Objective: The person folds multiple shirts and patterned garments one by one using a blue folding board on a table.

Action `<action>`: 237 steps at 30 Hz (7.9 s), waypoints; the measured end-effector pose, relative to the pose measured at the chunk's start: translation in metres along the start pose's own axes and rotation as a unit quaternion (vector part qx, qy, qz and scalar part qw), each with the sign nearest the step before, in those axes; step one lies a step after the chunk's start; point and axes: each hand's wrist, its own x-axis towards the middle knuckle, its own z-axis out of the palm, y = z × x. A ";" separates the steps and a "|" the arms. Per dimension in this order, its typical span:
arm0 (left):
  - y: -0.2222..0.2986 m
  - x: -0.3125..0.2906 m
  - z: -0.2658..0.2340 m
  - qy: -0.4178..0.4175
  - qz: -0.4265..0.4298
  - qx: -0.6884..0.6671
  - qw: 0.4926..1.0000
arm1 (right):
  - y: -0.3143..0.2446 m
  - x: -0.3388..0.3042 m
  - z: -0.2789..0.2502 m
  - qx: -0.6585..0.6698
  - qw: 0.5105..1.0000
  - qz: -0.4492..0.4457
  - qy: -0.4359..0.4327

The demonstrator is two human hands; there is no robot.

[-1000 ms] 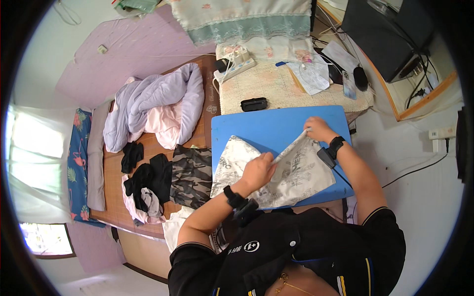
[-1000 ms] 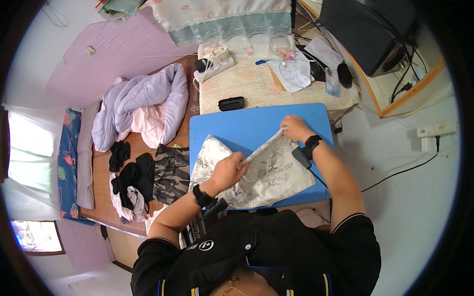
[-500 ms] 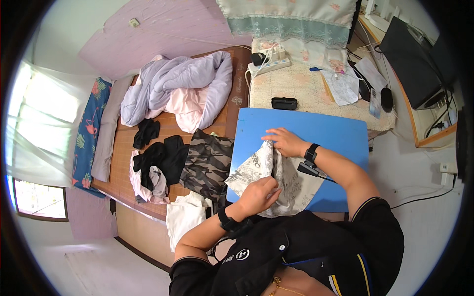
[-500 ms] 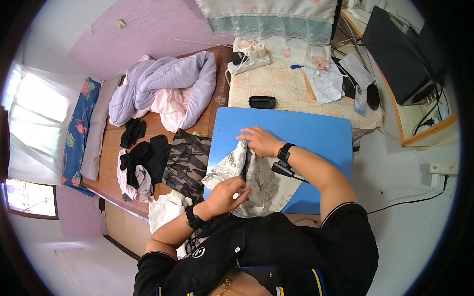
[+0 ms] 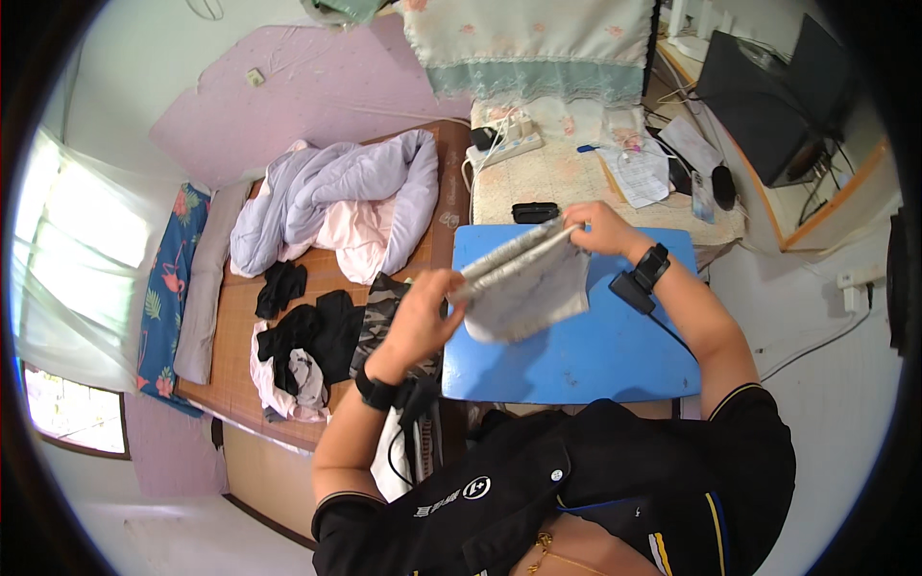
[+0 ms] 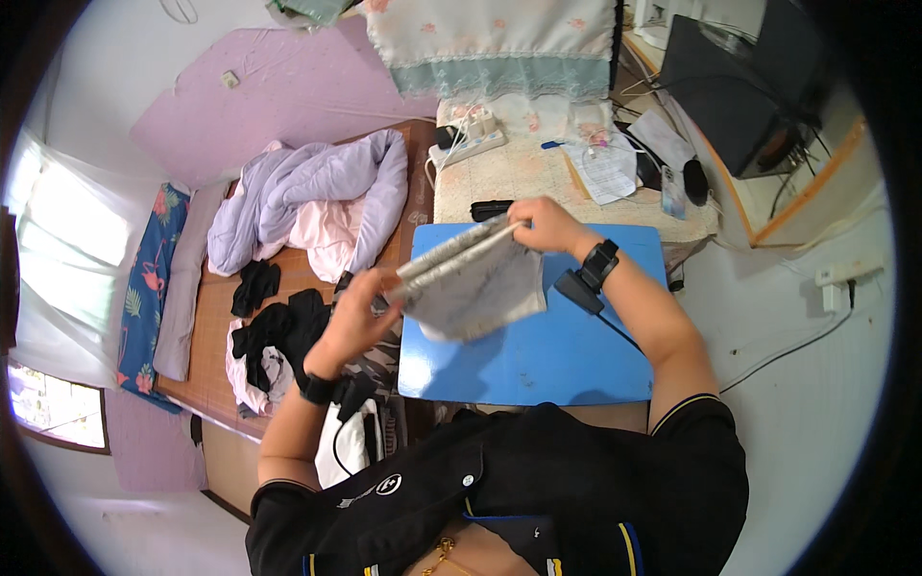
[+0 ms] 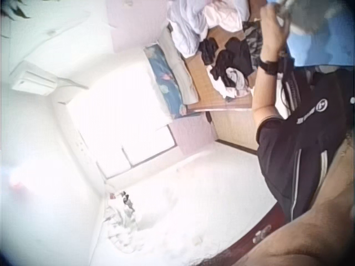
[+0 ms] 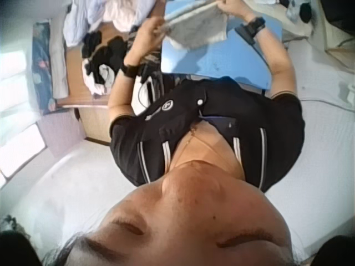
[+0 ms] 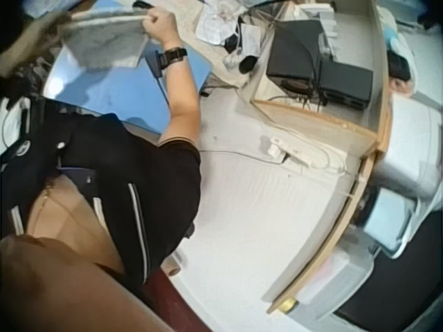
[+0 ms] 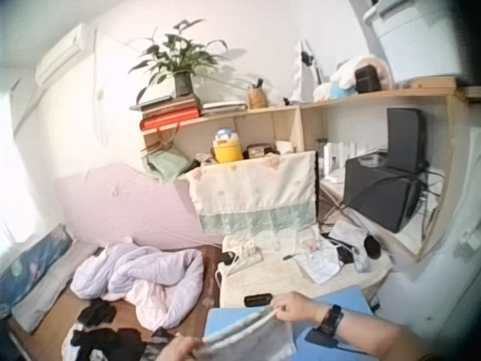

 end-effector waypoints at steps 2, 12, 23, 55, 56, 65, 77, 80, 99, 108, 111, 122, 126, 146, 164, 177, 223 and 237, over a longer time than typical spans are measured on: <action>-0.007 0.026 -0.007 -0.019 0.056 0.046 0.997 | -0.008 0.007 -0.027 -0.047 0.998 -0.003 0.041; -0.022 0.078 0.042 0.097 0.231 0.109 0.962 | -0.056 -0.057 -0.064 -0.372 0.908 -0.083 0.172; -0.069 -0.109 0.181 -0.234 0.179 0.034 0.955 | -0.021 -0.260 0.108 -0.271 0.957 0.086 -0.065; -0.145 0.016 0.230 -0.096 -0.253 -0.407 0.872 | 0.013 -0.165 0.152 -0.011 0.957 0.289 -0.002; -0.149 0.020 0.228 -0.098 -0.251 -0.407 0.873 | 0.013 -0.165 0.150 0.007 0.953 0.304 -0.010; -0.138 0.068 0.220 -0.302 -0.296 -0.332 0.843 | 0.018 -0.168 0.151 -0.003 0.950 0.312 -0.017; -0.149 0.028 0.217 -0.244 -0.403 -0.258 0.844 | 0.072 -0.198 0.108 -0.113 0.840 0.412 0.334; -0.130 0.025 0.223 -0.218 -0.401 -0.311 0.833 | 0.094 -0.194 0.099 -0.174 0.801 0.462 0.339; -0.133 -0.019 0.230 -0.284 -0.347 -0.106 0.888 | 0.041 -0.213 0.075 -0.067 0.792 0.594 0.128; -0.100 -0.100 0.194 -0.437 -0.312 -0.041 0.842 | 0.014 -0.232 0.090 -0.126 0.822 0.553 0.057; -0.114 -0.090 0.185 -0.302 -0.302 0.083 0.901 | 0.001 -0.234 0.094 -0.154 0.864 0.480 -0.018; -0.094 -0.104 0.173 -0.263 -0.423 0.010 0.867 | 0.032 -0.188 0.108 -0.013 0.931 0.328 0.161; -0.086 -0.136 0.193 -0.180 -0.445 -0.086 0.873 | 0.048 -0.169 0.106 -0.155 0.911 0.341 0.175; -0.109 -0.113 0.190 -0.009 -0.525 -0.233 0.819 | 0.084 -0.140 0.146 0.331 0.799 0.501 0.028; -0.198 -0.244 0.034 0.349 -0.477 -0.082 0.802 | -0.012 0.157 0.347 0.207 0.925 0.221 -0.230; -0.264 -0.294 0.072 0.106 -0.525 0.000 0.844 | 0.015 0.110 0.474 -0.029 0.891 0.155 -0.426; -0.386 -0.191 -0.143 0.265 -0.349 -0.221 0.872 | -0.110 0.257 0.474 0.234 0.924 0.113 -0.281; -0.171 -0.038 -0.102 0.134 -0.088 -0.348 0.924 | -0.105 0.124 0.207 0.309 0.902 0.292 0.073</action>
